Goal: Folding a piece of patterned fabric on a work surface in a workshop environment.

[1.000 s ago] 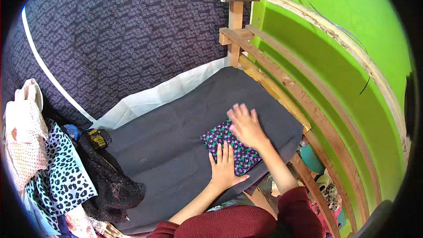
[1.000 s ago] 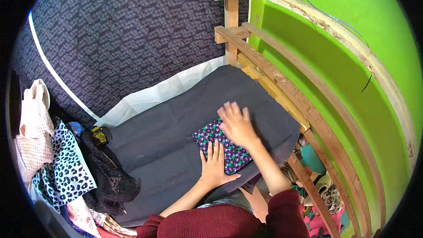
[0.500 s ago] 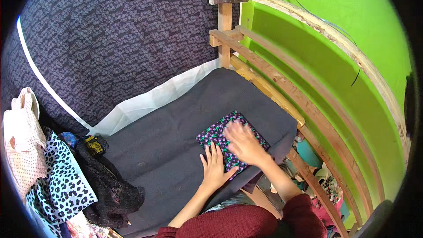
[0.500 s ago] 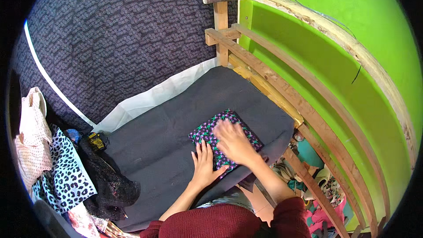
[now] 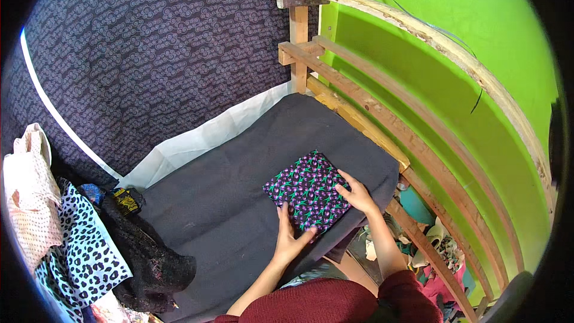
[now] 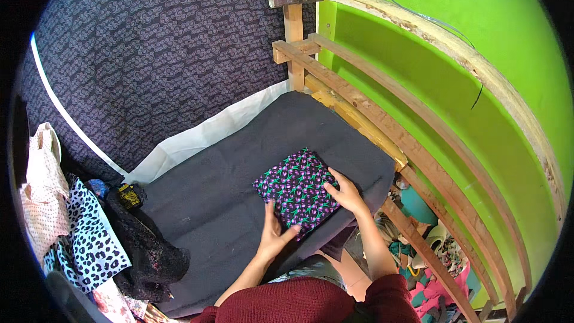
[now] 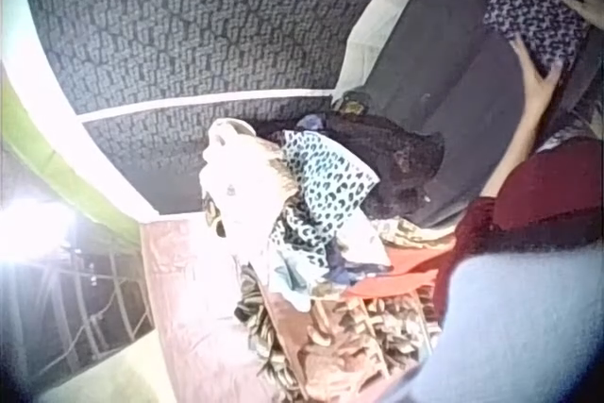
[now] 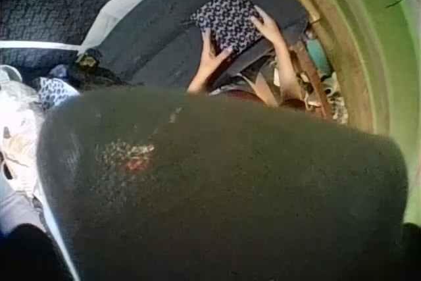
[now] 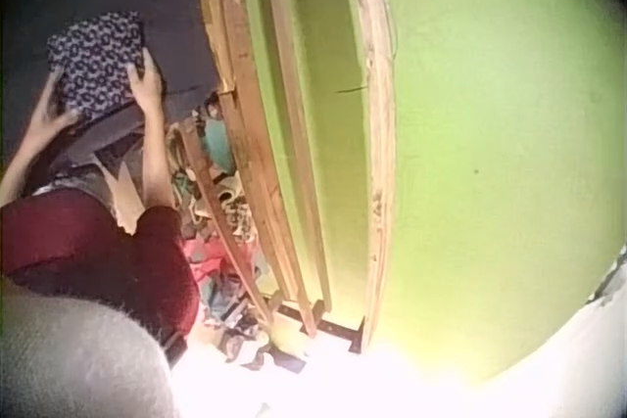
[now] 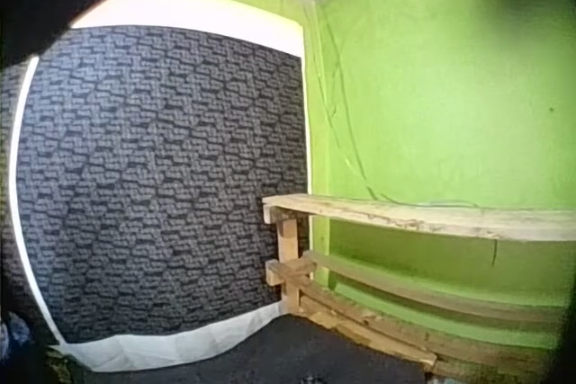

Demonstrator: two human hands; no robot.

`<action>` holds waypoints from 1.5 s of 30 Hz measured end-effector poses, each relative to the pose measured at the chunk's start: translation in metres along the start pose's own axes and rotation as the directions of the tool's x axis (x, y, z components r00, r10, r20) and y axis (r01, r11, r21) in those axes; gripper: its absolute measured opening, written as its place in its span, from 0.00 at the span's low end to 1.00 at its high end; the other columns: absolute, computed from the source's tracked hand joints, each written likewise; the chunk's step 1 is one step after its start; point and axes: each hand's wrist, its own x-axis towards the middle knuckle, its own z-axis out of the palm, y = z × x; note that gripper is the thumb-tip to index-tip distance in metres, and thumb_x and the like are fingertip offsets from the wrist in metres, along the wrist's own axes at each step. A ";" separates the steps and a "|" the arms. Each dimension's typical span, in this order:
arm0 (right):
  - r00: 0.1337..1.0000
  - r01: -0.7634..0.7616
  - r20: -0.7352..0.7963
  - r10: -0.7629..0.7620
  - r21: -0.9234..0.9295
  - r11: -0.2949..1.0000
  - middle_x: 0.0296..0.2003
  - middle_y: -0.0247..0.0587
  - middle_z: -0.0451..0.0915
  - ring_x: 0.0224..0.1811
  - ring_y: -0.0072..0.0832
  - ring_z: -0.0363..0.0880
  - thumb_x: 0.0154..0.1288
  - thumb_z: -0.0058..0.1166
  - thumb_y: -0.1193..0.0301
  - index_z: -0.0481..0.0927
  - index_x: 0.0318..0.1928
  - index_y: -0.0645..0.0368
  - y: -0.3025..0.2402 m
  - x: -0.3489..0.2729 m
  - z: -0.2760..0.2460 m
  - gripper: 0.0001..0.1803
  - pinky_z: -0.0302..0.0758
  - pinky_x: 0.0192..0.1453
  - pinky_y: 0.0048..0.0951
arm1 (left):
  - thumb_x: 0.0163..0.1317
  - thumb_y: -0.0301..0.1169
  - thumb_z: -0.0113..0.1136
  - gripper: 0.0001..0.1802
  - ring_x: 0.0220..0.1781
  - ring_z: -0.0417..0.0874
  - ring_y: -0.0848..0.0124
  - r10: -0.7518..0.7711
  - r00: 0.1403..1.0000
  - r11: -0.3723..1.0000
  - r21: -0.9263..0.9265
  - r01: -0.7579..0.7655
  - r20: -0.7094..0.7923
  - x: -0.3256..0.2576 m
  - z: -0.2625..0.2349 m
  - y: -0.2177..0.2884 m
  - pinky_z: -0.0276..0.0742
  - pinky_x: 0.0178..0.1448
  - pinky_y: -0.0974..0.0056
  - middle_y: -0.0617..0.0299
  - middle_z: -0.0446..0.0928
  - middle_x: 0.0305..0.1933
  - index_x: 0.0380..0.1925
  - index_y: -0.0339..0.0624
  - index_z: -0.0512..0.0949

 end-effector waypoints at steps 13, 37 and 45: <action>0.795 -0.548 0.489 0.359 0.323 0.772 0.66 0.54 0.54 0.69 0.36 0.53 0.61 0.48 0.43 0.50 0.66 0.73 0.040 0.039 -0.013 0.49 0.50 0.70 0.27 | 0.50 0.26 0.66 0.35 0.53 0.72 0.67 -0.255 0.967 0.815 -0.542 0.202 -0.022 0.042 -0.001 -0.004 0.70 0.57 0.63 0.54 0.68 0.53 0.56 0.36 0.57; 0.999 0.017 -0.032 0.020 0.846 0.533 0.57 0.41 0.68 0.58 0.30 0.69 0.61 0.45 0.85 0.54 0.65 0.59 -0.146 0.146 -0.106 0.32 0.68 0.63 0.31 | 0.58 0.45 0.60 0.30 0.49 0.80 0.66 -0.138 0.872 0.873 -0.359 0.331 0.469 0.282 -0.071 0.167 0.77 0.54 0.60 0.54 0.77 0.50 0.54 0.34 0.69; 0.958 0.137 -0.249 0.144 0.834 0.534 0.59 0.44 0.63 0.61 0.35 0.65 0.60 0.40 0.87 0.50 0.65 0.52 -0.134 0.233 -0.105 0.34 0.71 0.60 0.40 | 0.48 0.28 0.70 0.38 0.48 0.78 0.65 0.122 0.976 0.804 -0.595 0.010 0.182 0.391 -0.050 0.150 0.75 0.51 0.58 0.54 0.74 0.49 0.56 0.35 0.59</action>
